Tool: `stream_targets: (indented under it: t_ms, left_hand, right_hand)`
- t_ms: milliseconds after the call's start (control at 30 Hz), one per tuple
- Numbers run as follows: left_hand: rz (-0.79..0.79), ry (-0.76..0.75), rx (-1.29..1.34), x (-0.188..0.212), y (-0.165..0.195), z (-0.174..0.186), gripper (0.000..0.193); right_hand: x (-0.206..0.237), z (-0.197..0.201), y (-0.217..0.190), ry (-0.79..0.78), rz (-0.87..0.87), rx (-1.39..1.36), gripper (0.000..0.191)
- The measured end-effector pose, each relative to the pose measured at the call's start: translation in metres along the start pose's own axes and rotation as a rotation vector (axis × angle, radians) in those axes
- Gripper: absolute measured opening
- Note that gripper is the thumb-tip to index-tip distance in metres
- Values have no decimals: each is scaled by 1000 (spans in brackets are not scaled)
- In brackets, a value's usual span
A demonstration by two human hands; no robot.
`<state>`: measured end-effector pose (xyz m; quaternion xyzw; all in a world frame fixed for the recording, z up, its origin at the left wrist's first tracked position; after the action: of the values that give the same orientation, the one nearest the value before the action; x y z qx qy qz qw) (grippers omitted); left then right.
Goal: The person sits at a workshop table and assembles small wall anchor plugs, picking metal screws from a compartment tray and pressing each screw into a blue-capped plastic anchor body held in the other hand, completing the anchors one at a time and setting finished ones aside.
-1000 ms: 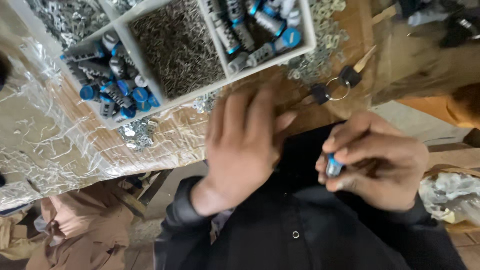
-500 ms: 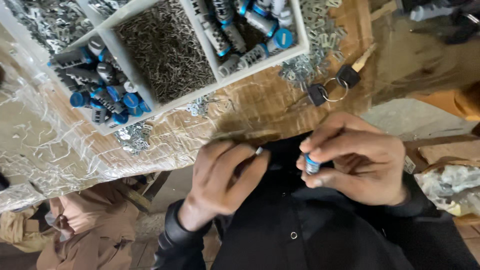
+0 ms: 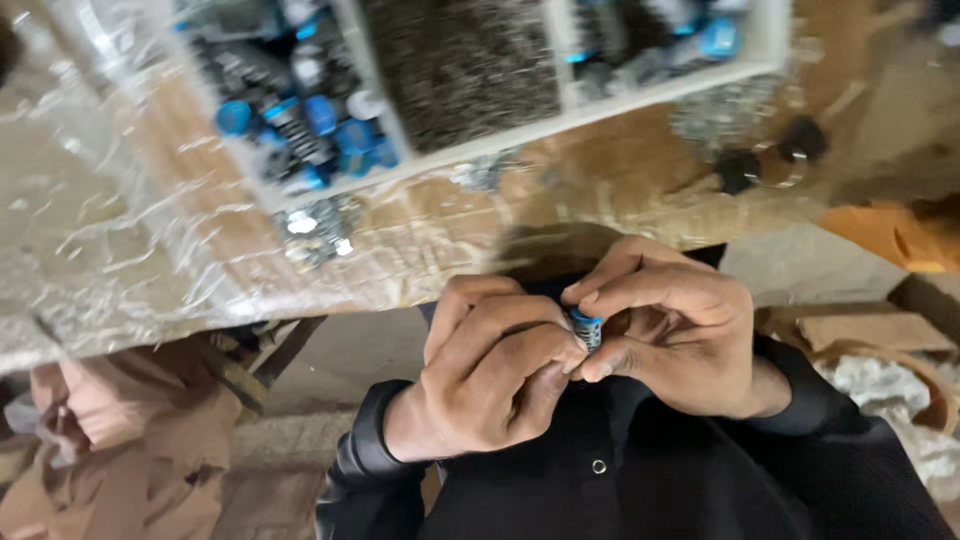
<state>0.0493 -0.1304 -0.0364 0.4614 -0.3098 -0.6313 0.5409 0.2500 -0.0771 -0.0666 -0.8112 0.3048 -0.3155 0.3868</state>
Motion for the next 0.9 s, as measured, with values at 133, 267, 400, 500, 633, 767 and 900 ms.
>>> stream_targets:
  t_ms: [133, 267, 400, 500, 633, 767, 900]
  left_hand:
    - [340, 12, 415, 27, -11, 21, 23]
    - [581, -3, 719, 39, -7, 34, 38]
    - [264, 110, -187, 7, 0, 52, 35]
    - [318, 87, -897, -17, -6, 48, 70]
    - [191, 24, -734, -8, -5, 47, 45]
    - [45, -60, -519, 15, -9, 39, 17]
    - [-7, 24, -277, 7, -12, 29, 22]
  right_hand:
    - [-16, -17, 7, -219, 3, 138, 35]
    - [-23, -24, 14, -328, -143, -139, 37]
    - [-23, -24, 11, -201, -132, -147, 36]
    - [-22, -23, 5, -156, -61, -127, 35]
    - [-14, -15, -13, -133, 30, -5, 30]
    - [-10, -3, -13, -71, 56, -22, 32]
    - [-9, 4, -8, -46, 31, -71, 34]
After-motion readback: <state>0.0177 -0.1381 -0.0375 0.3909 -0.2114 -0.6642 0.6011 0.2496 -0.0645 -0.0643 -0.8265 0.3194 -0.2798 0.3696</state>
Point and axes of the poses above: each hand's wrist, its own x-axis away from the middle knuckle, its own z-axis out of the back of the hand, y = z × x, the point moved 2 cm from there along -x, towards the middle knuckle, and after that the axes turned 2 degrees about y, right-handed, at the moved point
